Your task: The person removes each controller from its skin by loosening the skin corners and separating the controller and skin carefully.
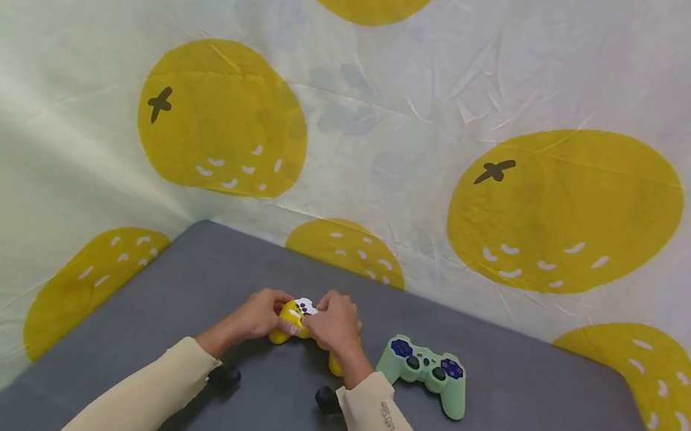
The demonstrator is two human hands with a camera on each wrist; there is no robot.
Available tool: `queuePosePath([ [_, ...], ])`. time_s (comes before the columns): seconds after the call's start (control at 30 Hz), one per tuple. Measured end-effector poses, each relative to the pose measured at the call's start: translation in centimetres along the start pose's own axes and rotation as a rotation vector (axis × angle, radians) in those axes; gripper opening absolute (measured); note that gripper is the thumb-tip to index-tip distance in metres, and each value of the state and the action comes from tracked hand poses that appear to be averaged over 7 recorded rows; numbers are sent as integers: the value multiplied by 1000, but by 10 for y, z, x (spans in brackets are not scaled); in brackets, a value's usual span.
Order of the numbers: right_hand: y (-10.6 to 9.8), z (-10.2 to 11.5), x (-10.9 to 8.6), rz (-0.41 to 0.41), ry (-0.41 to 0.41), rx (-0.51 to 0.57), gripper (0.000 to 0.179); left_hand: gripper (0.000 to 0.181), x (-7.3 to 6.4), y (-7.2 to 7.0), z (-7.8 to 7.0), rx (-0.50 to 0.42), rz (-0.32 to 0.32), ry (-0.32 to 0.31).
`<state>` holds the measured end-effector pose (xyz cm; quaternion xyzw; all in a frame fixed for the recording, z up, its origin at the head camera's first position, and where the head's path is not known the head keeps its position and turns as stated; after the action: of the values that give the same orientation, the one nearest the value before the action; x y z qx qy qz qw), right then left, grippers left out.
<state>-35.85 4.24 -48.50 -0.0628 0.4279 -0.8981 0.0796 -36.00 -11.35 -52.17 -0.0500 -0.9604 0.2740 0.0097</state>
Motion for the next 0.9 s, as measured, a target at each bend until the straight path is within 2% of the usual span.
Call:
queuePosePath([
  [0.13,-10,-7,-8,-39,-75,-8,34,64,1,-2,-8,11,-17,71],
  [0.33,-13,-22,-33,-64,-146,-165,50,56,0,-1,-14,-4,-76,178],
  [0.43,-13,-26,-42,-97,-157,-242,51,53,0,-2,-15,0,-110,227],
  [0.6,-18,-30,-44,-186,-162,-311,45,50,0,-5,-11,-22,-132,227],
  [0.73,-19,-28,-43,-209,-185,-328,43,46,-2,-8,-10,-25,-148,221],
  [0.9,-19,-30,-42,-217,-183,-330,42,41,-4,-9,-13,10,-156,251],
])
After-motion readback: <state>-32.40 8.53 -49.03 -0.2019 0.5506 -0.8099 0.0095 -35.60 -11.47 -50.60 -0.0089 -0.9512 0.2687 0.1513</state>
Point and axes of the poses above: each hand's wrist, its own x-axis towards the middle knuckle, its own y-axis out of the palm, z = x × y, the point moved 10 cm from there along x, towards the middle knuckle, and after that the axes turned 8 degrees about -x, right-handed, at the moved point
